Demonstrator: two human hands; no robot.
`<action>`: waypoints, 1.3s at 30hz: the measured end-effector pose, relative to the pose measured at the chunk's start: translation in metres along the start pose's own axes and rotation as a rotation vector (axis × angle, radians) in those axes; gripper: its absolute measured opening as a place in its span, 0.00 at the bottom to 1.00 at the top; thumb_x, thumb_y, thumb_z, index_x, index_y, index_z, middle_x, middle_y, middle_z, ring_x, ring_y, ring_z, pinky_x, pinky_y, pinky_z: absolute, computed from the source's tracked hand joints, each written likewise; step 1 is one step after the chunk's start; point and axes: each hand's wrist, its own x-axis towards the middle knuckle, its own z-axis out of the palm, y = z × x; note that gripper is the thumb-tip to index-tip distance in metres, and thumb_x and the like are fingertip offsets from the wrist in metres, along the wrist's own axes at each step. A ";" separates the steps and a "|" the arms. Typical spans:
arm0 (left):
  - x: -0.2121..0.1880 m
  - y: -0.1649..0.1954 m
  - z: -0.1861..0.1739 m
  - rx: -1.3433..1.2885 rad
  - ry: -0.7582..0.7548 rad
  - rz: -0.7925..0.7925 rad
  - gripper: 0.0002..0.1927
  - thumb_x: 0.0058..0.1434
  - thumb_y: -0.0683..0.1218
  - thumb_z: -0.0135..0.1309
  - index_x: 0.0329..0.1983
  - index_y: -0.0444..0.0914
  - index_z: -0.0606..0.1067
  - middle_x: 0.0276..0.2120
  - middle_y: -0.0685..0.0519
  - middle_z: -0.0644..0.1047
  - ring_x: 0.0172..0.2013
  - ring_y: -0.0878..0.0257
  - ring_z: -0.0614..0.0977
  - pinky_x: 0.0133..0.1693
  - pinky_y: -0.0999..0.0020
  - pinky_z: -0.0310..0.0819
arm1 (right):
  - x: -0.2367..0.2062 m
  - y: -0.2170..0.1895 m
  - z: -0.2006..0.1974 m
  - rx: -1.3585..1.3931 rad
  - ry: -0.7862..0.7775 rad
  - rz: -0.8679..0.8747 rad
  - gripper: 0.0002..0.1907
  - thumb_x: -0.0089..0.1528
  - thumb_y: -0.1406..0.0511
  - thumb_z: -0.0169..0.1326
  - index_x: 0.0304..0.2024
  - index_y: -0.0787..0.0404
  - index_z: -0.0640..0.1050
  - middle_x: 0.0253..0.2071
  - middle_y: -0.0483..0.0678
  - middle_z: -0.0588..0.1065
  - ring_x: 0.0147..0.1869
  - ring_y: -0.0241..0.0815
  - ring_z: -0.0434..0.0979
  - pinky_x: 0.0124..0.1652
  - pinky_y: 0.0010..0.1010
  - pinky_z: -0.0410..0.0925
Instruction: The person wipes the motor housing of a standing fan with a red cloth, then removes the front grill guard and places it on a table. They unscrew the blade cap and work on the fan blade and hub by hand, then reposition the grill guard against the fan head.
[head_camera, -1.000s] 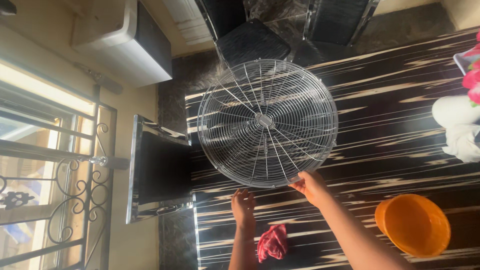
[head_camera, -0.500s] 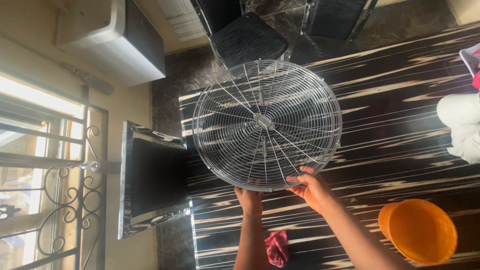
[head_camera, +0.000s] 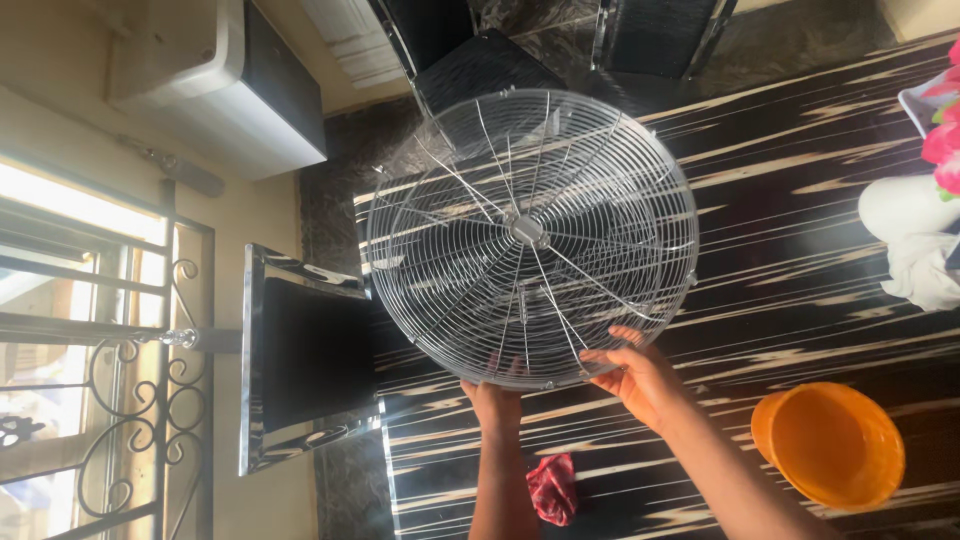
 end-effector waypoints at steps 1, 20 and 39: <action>-0.004 -0.001 -0.004 -0.069 -0.096 0.039 0.35 0.58 0.35 0.51 0.65 0.47 0.53 0.55 0.48 0.70 0.51 0.46 0.80 0.45 0.41 0.78 | -0.007 -0.005 0.002 0.000 0.000 -0.014 0.24 0.61 0.72 0.46 0.59 0.57 0.61 0.47 0.70 0.77 0.48 0.55 0.80 0.42 0.40 0.75; -0.130 0.041 -0.106 -0.028 -0.146 -0.020 0.37 0.67 0.45 0.43 0.76 0.60 0.46 0.60 0.45 0.72 0.50 0.39 0.79 0.51 0.35 0.71 | -0.070 -0.116 -0.002 0.112 -0.106 -0.394 0.20 0.63 0.74 0.48 0.57 0.56 0.65 0.51 0.65 0.74 0.56 0.60 0.80 0.50 0.48 0.76; -0.309 0.142 -0.126 -0.065 -0.336 0.286 0.48 0.49 0.35 0.43 0.75 0.56 0.52 0.65 0.38 0.67 0.55 0.34 0.76 0.48 0.41 0.76 | -0.092 -0.244 0.034 -0.043 0.053 -0.618 0.24 0.64 0.77 0.46 0.59 0.51 0.61 0.50 0.54 0.69 0.51 0.53 0.80 0.50 0.56 0.76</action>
